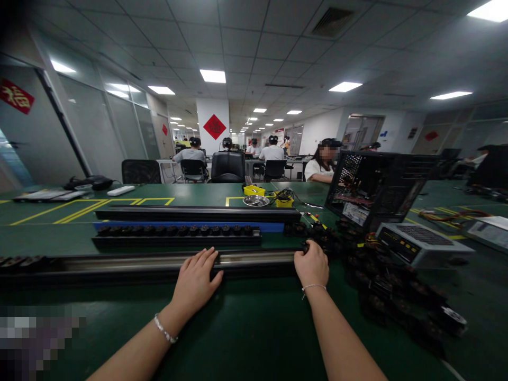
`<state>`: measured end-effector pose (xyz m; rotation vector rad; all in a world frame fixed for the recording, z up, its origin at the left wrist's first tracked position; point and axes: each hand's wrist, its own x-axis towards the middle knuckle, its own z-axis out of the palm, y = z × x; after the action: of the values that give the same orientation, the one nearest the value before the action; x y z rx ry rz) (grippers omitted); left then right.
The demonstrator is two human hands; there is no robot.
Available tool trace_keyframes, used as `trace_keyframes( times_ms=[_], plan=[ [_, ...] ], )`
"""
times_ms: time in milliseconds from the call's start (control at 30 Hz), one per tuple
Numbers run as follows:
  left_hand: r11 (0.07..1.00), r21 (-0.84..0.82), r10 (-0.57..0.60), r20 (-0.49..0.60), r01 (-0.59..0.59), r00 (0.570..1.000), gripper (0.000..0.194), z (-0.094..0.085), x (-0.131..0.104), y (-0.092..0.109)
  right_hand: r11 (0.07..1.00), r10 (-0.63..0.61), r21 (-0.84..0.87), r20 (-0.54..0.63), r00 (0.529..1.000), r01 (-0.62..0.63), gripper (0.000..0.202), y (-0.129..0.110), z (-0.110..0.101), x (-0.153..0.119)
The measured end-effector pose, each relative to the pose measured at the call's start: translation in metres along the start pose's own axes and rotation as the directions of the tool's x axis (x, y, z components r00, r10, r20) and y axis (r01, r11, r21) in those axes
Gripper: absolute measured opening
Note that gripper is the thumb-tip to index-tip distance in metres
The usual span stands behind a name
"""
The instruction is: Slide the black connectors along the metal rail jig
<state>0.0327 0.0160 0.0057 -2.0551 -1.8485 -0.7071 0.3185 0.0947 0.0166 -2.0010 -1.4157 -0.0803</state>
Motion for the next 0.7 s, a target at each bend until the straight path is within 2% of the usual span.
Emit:
trace_keyframes(
  times_ms=[100, 233, 433, 700],
  plan=[
    [1.0, 0.001, 0.001, 0.001, -0.001, 1.0, 0.046, -0.0004, -0.0001, 0.0, 1.0, -0.021, 0.011, -0.018, 1.0, 0.021, 0.042, 0.0042, 0.002, 0.0027],
    [1.0, 0.001, 0.003, 0.004, -0.003, 1.0, 0.046, -0.0005, 0.0, -0.0001, 0.999, 0.041, 0.016, 0.042, 0.998, -0.042, 0.043, 0.0055, 0.0011, 0.0043],
    [1.0, -0.002, 0.003, 0.006, -0.003, 1.0, 0.046, -0.0004, 0.0006, -0.0001, 0.997, 0.07, 0.025, 0.087, 0.994, -0.072, 0.042, 0.004, -0.0023, 0.0057],
    [1.0, 0.005, -0.006, 0.015, 0.006, 1.0, 0.047, -0.001, 0.0002, 0.0005, 0.997, 0.075, 0.019, 0.081, 0.994, -0.077, 0.041, 0.0058, 0.0007, 0.0076]
  ],
)
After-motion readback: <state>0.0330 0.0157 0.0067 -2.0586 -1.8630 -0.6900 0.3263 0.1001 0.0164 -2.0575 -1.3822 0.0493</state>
